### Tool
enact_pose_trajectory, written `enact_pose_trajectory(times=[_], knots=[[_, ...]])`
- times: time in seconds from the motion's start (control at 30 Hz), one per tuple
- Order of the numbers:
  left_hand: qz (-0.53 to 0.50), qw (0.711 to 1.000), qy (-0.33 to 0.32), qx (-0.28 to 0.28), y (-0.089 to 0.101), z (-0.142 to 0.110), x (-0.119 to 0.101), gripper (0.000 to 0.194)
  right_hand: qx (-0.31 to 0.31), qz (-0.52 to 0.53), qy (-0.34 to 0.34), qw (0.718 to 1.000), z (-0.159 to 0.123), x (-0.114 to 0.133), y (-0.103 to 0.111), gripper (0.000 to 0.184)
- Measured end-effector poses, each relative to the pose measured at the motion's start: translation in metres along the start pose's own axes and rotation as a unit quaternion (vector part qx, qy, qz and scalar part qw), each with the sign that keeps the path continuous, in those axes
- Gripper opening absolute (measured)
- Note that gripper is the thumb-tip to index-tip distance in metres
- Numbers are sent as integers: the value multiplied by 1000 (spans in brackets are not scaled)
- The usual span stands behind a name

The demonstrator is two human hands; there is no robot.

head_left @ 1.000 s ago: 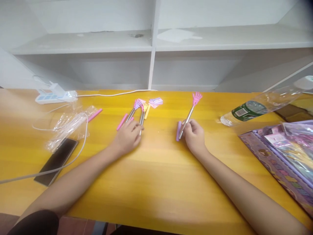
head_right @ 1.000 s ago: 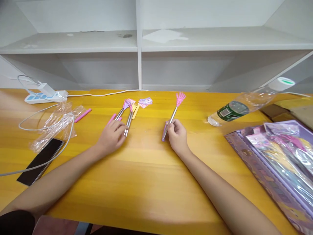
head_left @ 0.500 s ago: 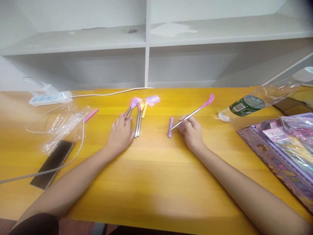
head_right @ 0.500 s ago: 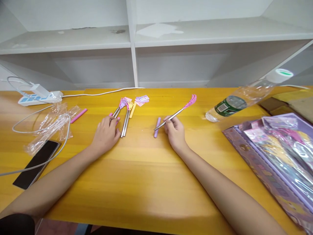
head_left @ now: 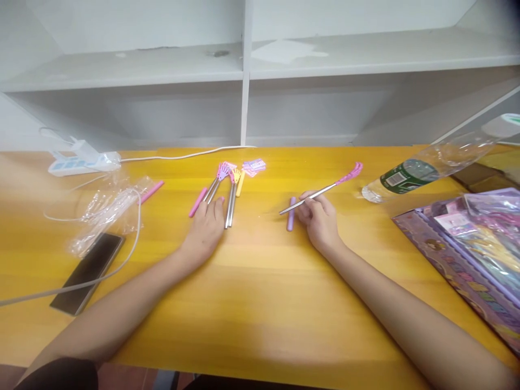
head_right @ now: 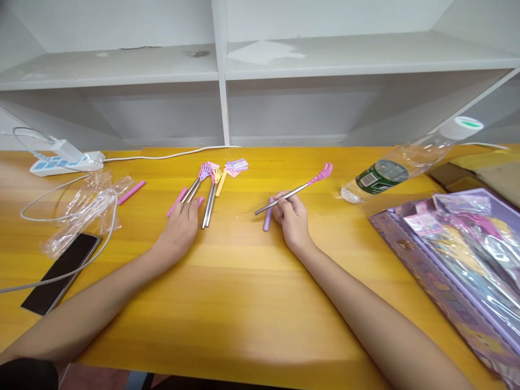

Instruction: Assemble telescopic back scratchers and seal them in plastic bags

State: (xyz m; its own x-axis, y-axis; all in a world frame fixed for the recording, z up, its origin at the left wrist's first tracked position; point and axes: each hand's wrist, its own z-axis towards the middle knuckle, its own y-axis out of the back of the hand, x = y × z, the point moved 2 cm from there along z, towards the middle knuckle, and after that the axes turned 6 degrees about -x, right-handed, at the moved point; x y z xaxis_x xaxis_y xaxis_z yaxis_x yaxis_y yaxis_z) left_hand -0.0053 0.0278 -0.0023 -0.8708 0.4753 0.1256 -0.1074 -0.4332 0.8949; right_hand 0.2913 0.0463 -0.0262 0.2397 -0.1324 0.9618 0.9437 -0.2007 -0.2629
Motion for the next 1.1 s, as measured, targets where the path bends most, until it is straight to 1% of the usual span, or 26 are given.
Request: enact_pose_trajectory(times=[0.13, 0.2, 0.23, 0.27, 0.33, 0.4, 0.47, 0.53, 0.6, 0.7, 0.8, 0.93, 1.0, 1.1], knots=[[-21, 999, 22, -22, 6, 4, 1, 51, -2, 13, -3, 1000, 3, 1, 2, 29], [-64, 997, 20, -29, 7, 4, -1, 47, -2, 17, -4, 1000, 3, 3, 2, 33], [-97, 995, 10, -22, 6, 3, -2, 45, 0, 19, -4, 1000, 3, 4, 2, 34], [-136, 991, -8, -5, 5, 0, -5, 43, 6, 20, -6, 1000, 3, 5, 2, 36], [-210, 974, -62, 54, 3, -6, -12, 40, 21, 22, -14, 999, 1, 7, 0, 38], [-252, 955, -112, 112, 2, -13, -20, 41, 33, 32, -26, 999, -1, 9, -1, 37], [-273, 940, -137, 149, 3, -17, -26, 44, 38, 48, -37, 997, -3, 8, -2, 33], [-294, 933, -124, 166, 6, -17, -30, 47, 48, 70, -43, 995, -4, 8, -3, 30], [-318, 928, -88, 172, 8, -14, -30, 49, 76, 91, -41, 992, -4, 8, -3, 28], [-352, 919, -14, 179, 11, -10, -27, 49, 115, 101, -37, 987, -4, 9, -6, 37], [-375, 905, 33, 199, 12, -8, -25, 47, 118, 85, -47, 988, -4, 10, -8, 44], [-402, 893, 54, 194, 11, -8, -23, 45, 121, 77, -69, 987, -5, 11, -10, 48], [-408, 891, 58, 190, 10, -8, -22, 44, 125, 70, -74, 987, -6, 10, -9, 45], [-408, 890, 48, 198, 9, -8, -23, 42, 116, 63, -72, 989, -7, 8, -7, 35]])
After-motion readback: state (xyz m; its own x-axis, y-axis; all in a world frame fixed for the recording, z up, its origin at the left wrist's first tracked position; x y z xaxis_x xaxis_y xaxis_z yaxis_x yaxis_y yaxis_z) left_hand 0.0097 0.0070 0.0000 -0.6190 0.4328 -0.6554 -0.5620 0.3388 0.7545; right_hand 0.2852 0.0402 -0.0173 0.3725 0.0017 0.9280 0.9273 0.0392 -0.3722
